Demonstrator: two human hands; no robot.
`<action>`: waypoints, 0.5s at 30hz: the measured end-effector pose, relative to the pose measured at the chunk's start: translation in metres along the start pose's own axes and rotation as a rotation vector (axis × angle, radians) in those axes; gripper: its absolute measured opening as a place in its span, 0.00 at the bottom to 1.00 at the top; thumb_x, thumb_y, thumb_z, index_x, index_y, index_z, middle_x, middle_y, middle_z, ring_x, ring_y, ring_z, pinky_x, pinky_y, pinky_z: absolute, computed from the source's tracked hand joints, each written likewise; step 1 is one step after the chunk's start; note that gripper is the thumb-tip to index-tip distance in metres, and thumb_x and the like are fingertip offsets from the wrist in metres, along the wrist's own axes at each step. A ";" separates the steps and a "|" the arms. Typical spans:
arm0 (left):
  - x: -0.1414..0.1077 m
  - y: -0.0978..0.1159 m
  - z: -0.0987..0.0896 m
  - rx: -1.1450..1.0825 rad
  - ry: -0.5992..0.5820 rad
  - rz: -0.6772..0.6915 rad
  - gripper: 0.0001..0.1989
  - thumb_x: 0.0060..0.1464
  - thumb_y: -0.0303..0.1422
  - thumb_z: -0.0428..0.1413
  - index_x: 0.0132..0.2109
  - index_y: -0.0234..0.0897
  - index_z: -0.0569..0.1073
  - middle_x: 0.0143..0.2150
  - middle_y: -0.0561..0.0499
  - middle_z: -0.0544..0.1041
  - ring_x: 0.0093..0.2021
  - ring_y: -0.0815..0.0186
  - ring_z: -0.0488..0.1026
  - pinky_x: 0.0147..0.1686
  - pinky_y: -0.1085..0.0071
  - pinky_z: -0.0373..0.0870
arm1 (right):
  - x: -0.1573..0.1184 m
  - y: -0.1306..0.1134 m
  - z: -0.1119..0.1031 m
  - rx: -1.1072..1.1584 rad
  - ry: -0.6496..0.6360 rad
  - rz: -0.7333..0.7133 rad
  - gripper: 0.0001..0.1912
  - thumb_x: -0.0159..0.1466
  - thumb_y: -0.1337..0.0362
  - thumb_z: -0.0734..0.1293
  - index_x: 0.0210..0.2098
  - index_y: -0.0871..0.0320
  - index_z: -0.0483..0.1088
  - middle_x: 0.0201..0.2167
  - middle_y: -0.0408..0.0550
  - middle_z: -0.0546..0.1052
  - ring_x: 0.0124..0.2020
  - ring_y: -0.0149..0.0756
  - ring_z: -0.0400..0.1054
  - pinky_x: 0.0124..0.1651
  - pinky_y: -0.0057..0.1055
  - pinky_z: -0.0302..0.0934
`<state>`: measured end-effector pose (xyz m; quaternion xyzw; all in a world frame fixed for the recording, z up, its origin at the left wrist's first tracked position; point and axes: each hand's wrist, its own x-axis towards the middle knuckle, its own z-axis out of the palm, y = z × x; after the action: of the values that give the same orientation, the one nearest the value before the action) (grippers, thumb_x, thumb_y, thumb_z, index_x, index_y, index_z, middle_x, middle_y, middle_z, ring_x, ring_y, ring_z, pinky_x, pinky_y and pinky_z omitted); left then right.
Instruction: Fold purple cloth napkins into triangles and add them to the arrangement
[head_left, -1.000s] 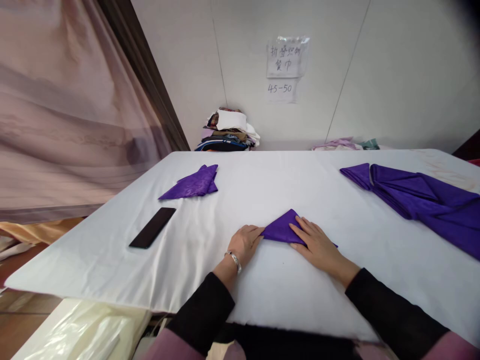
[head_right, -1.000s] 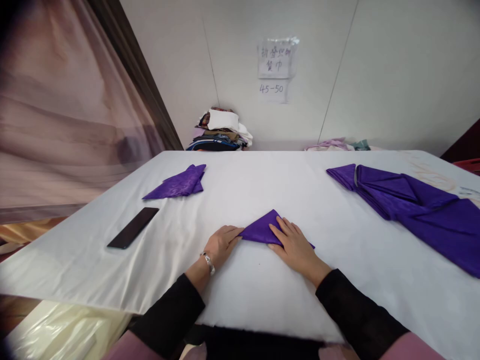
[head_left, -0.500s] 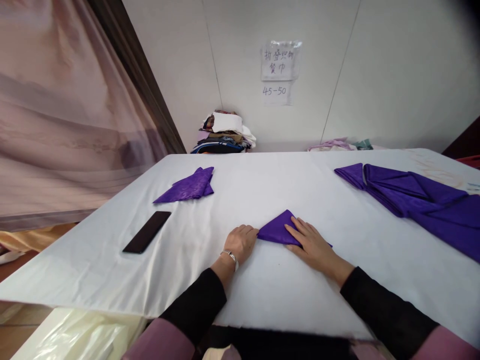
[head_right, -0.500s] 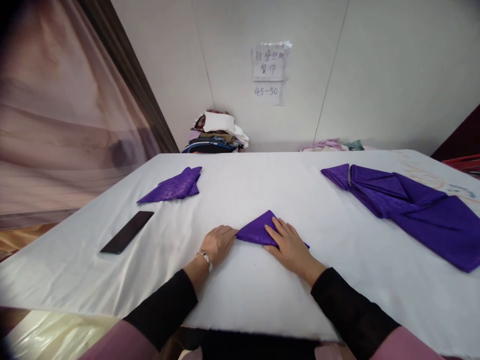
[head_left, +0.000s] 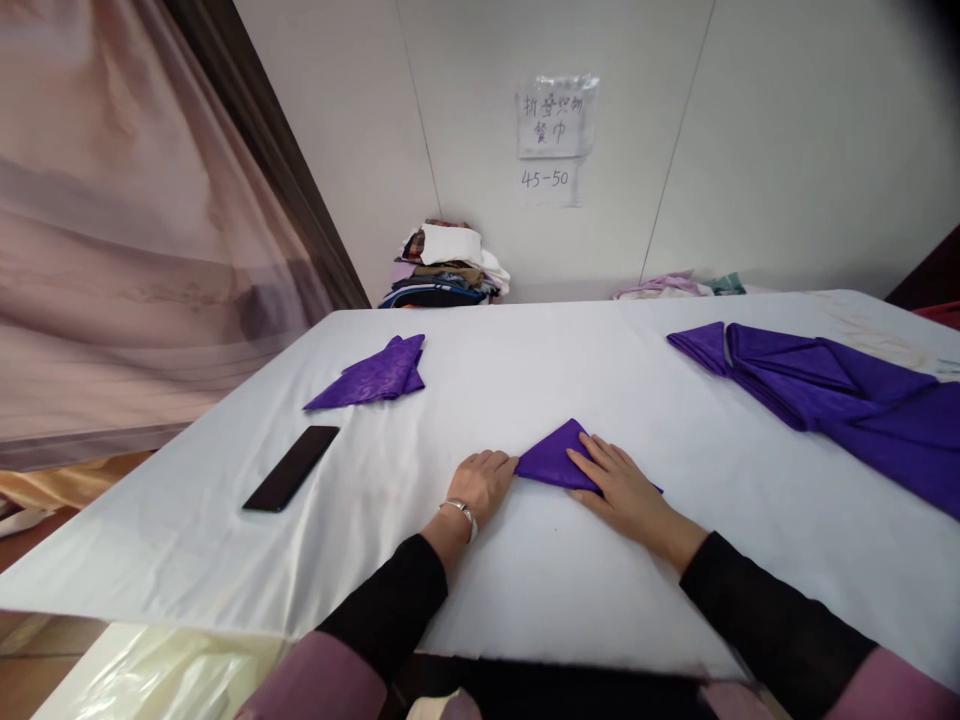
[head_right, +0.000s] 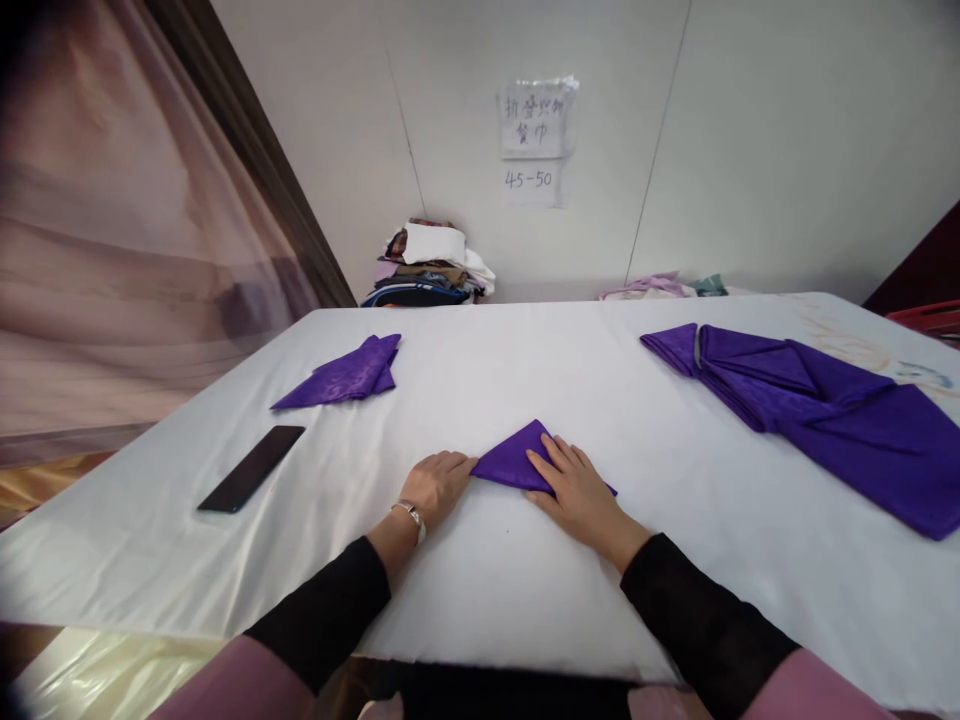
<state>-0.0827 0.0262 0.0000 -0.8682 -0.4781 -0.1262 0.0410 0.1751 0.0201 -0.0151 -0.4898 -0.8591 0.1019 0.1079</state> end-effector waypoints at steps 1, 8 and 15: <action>0.000 -0.001 0.000 0.008 0.005 0.004 0.12 0.59 0.28 0.45 0.45 0.40 0.71 0.36 0.48 0.74 0.35 0.64 0.69 0.35 0.66 0.65 | 0.000 0.000 0.000 0.003 -0.003 0.001 0.32 0.63 0.44 0.51 0.63 0.50 0.49 0.66 0.49 0.44 0.65 0.49 0.38 0.62 0.49 0.42; -0.001 -0.003 -0.003 0.033 0.021 0.035 0.13 0.59 0.28 0.43 0.46 0.39 0.70 0.36 0.48 0.74 0.35 0.64 0.69 0.35 0.67 0.64 | -0.001 -0.003 -0.004 0.010 0.000 0.004 0.33 0.63 0.44 0.51 0.63 0.52 0.48 0.66 0.51 0.45 0.65 0.48 0.38 0.62 0.49 0.42; 0.003 0.000 -0.002 0.071 -0.028 0.059 0.12 0.59 0.33 0.46 0.49 0.39 0.68 0.38 0.49 0.74 0.37 0.63 0.70 0.36 0.66 0.65 | 0.000 -0.002 -0.003 0.019 -0.018 -0.003 0.33 0.63 0.44 0.51 0.63 0.51 0.49 0.66 0.51 0.45 0.65 0.48 0.38 0.62 0.49 0.41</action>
<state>-0.0819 0.0285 0.0026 -0.8817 -0.4570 -0.0956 0.0686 0.1746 0.0197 -0.0116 -0.4864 -0.8598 0.1142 0.1052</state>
